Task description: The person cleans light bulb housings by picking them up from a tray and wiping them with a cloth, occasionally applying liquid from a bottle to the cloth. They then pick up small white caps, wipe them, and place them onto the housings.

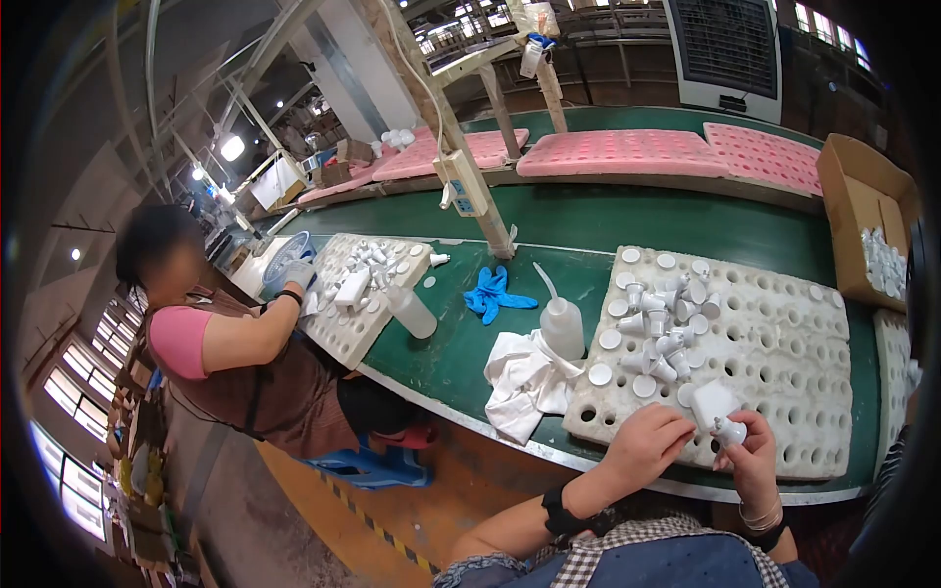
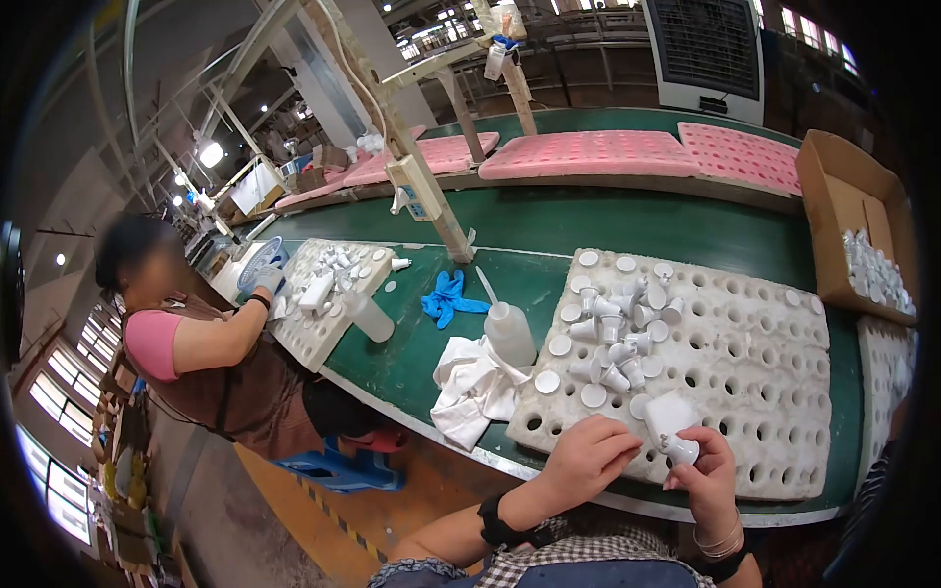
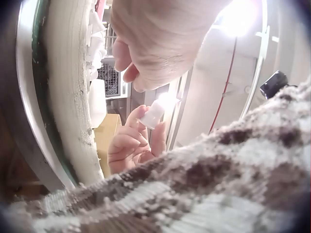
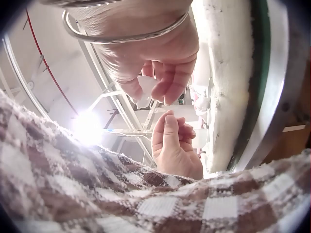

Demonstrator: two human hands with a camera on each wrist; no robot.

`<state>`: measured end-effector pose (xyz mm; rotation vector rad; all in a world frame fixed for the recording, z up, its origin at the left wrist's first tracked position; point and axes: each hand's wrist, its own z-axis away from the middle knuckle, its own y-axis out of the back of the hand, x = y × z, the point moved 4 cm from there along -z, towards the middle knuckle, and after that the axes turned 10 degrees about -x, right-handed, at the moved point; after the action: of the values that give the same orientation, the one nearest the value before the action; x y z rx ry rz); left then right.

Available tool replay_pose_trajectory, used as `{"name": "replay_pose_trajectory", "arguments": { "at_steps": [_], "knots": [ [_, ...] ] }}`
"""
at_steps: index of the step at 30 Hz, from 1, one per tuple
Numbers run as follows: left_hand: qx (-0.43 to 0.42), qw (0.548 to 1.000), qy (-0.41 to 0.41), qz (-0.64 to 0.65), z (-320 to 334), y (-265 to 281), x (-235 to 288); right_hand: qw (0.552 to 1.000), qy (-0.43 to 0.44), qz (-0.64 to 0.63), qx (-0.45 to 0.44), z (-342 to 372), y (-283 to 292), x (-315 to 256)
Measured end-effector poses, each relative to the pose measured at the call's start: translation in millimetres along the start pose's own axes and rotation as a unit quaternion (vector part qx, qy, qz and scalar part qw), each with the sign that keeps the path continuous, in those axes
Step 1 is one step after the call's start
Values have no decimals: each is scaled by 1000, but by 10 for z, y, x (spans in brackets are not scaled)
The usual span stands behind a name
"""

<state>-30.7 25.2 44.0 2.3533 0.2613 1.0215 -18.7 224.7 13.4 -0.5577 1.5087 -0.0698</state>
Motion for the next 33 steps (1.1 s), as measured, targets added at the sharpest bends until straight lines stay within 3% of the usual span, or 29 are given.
{"name": "replay_pose_trajectory", "arguments": {
  "at_steps": [4, 13, 25, 28, 31, 33],
  "knots": [
    [-40, 997, -32, -50, -110, -96, 122, 1000, 5, -7, 8, 44, 88, 17],
    [-131, 989, -2, -71, -181, -419, 69, 999, 21, -13, 21, 84, 183, 16],
    [-76, 983, 13, -167, -226, -570, -169, 997, 8, 39, 62, 66, 194, -42],
    [-34, 993, 49, -99, -259, -438, -119, 992, 7, 86, 89, 95, 260, -6],
    [-8, 996, 3, -89, -305, -250, 53, 987, 3, 117, 108, 29, 329, 50],
    [-15, 994, -13, -104, -268, -275, 143, 990, 9, 116, 73, 2, 383, 109]
  ]
}}
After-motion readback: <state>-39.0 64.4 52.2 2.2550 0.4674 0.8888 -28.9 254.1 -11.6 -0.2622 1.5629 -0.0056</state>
